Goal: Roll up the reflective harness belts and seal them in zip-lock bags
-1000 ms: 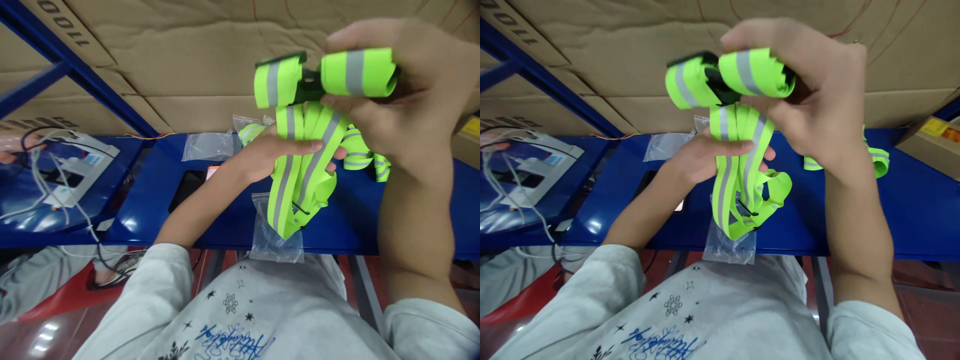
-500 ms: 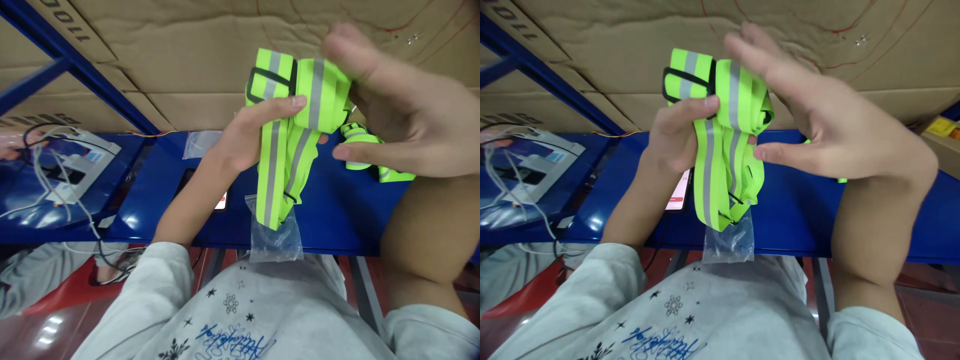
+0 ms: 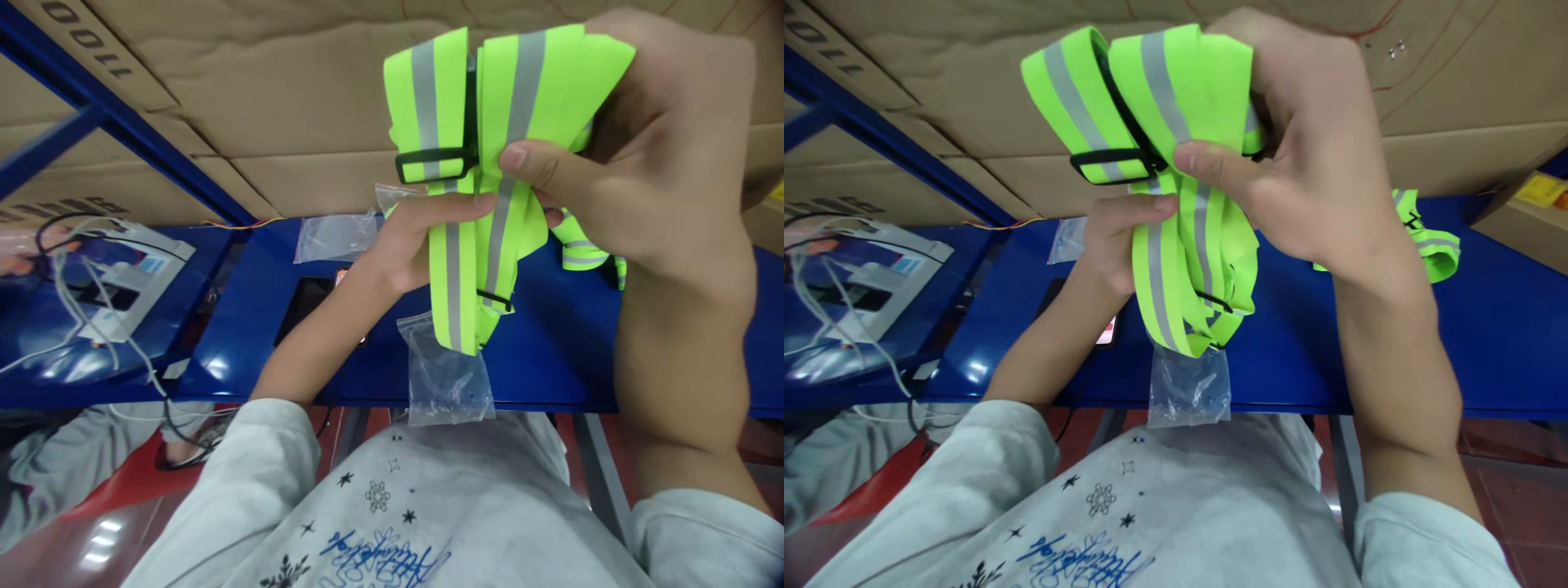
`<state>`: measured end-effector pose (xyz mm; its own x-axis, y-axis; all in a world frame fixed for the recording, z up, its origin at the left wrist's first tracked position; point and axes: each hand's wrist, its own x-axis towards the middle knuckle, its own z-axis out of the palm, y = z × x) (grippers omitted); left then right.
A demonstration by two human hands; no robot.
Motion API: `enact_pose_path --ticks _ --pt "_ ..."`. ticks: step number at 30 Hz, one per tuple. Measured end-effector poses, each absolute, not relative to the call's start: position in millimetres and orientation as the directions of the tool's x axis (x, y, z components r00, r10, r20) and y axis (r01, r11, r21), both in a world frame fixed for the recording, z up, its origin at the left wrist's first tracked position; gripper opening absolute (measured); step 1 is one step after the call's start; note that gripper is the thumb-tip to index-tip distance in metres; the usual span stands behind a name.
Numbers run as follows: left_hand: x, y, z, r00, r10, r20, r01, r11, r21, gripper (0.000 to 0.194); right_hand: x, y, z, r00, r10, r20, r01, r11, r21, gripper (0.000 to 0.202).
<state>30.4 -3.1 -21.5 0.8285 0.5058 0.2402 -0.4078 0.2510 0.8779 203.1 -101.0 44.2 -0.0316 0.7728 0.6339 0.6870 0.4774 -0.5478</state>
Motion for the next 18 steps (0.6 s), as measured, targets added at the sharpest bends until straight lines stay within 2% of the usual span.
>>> enact_pose_path --ticks 4,6,8,15,18 --pt "27.5 -7.9 -17.2 0.867 0.440 0.233 -0.369 0.254 0.894 0.034 205.1 -111.2 50.0 -0.189 0.755 0.628 0.800 0.489 -0.347 0.039" --pt "22.4 -12.1 -9.5 0.926 0.338 0.168 -0.274 0.294 0.916 0.031 207.4 -112.4 50.1 -0.229 0.704 0.673 0.813 0.518 -0.265 0.040" --pt "16.0 -15.0 -1.9 0.945 0.299 0.135 -0.230 0.310 0.923 0.025 211.5 -109.5 46.9 -0.248 0.642 0.725 0.819 0.539 -0.197 0.039" --pt "8.1 -19.8 5.1 0.871 0.458 0.176 -0.317 0.252 0.914 0.033 217.9 -96.0 32.8 -0.312 0.590 0.745 0.812 0.572 -0.113 0.044" --pt "12.8 -23.1 6.5 0.814 0.562 0.145 -0.328 0.239 0.914 0.052 218.8 -101.3 38.8 -0.391 0.629 0.671 0.762 0.630 -0.147 0.051"
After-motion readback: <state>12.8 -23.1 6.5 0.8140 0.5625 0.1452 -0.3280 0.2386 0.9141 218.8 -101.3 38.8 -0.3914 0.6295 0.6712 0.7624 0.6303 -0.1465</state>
